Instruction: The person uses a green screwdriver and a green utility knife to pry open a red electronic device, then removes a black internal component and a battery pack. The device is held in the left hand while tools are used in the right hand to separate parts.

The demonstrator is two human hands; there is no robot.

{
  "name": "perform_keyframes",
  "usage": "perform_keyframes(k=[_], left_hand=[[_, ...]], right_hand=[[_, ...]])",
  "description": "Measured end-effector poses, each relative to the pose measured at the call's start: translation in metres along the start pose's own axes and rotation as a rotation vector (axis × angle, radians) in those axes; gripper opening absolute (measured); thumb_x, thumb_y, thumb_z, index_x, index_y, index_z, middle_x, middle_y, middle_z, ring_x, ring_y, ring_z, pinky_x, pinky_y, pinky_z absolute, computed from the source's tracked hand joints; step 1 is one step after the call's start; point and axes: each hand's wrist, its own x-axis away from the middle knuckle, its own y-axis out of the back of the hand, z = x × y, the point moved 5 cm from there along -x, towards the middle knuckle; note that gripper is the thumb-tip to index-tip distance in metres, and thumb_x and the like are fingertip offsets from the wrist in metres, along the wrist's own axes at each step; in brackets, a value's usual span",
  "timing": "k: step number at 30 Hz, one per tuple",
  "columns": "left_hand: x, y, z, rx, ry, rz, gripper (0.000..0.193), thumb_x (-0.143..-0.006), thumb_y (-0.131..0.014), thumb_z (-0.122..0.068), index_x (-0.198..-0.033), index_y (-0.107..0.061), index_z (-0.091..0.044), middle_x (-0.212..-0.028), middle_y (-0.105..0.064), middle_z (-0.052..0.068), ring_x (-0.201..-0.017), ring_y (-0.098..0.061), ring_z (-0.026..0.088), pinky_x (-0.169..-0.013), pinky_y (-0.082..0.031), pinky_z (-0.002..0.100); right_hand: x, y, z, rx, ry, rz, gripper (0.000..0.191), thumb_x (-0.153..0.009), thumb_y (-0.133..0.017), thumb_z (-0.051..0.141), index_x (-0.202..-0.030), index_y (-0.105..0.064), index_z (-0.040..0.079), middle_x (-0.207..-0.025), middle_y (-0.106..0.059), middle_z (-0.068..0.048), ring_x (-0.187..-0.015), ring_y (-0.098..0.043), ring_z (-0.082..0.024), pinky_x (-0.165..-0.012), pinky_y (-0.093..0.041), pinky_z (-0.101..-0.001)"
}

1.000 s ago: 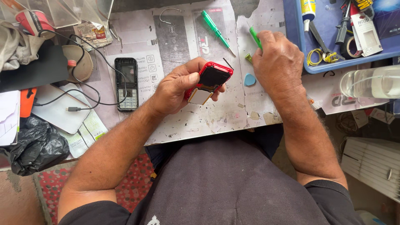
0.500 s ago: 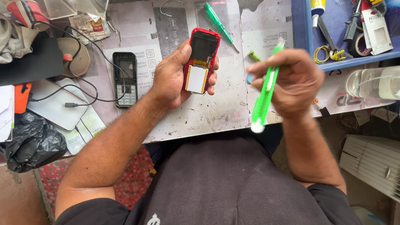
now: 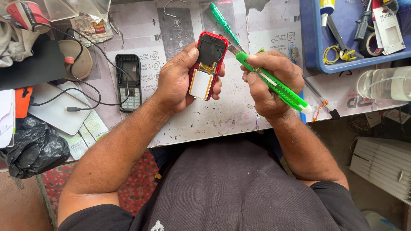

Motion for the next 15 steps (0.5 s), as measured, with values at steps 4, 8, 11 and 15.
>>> perform_keyframes(k=[4,8,11,15], left_hand=[[-0.001,0.0,0.002,-0.002,0.002,0.006,0.045,-0.114,-0.036,-0.037,-0.138,-0.05,-0.002,-0.107,-0.066,0.024,-0.083,-0.07,0.032,-0.074,-0.062,0.049],[-0.001,-0.001,0.001,-0.025,-0.012,0.023,0.046,-0.114,-0.037,-0.038,-0.139,-0.049,-0.003,-0.109,-0.066,0.024,-0.084,-0.07,0.032,-0.074,-0.062,0.048],[0.0,0.001,0.002,-0.021,0.019,-0.013,0.049,-0.113,-0.034,-0.041,-0.14,-0.049,-0.003,-0.108,-0.067,0.023,-0.084,-0.071,0.03,-0.069,-0.062,0.046],[0.0,0.003,0.005,0.016,0.054,-0.032,0.053,-0.112,-0.032,-0.044,-0.139,-0.05,-0.002,-0.11,-0.068,0.023,-0.084,-0.071,0.03,-0.067,-0.062,0.044]], right_hand=[[0.001,0.0,-0.004,0.007,0.007,0.031,0.027,-0.096,-0.058,-0.011,-0.122,-0.061,-0.002,-0.096,-0.07,-0.016,-0.079,-0.071,-0.017,-0.07,-0.061,-0.0281],[0.007,-0.001,-0.014,-0.128,-0.069,0.032,0.026,-0.098,-0.059,-0.009,-0.123,-0.062,-0.002,-0.097,-0.07,-0.017,-0.081,-0.071,-0.018,-0.074,-0.061,-0.029],[0.013,-0.007,-0.031,-0.54,-0.254,-0.027,0.025,-0.101,-0.06,-0.002,-0.126,-0.065,-0.001,-0.099,-0.07,-0.019,-0.085,-0.071,-0.02,-0.08,-0.062,-0.033],[0.022,-0.014,-0.049,-0.979,-0.485,-0.066,0.025,-0.104,-0.062,0.006,-0.128,-0.065,0.0,-0.107,-0.071,-0.021,-0.091,-0.071,-0.023,-0.086,-0.061,-0.0391]])
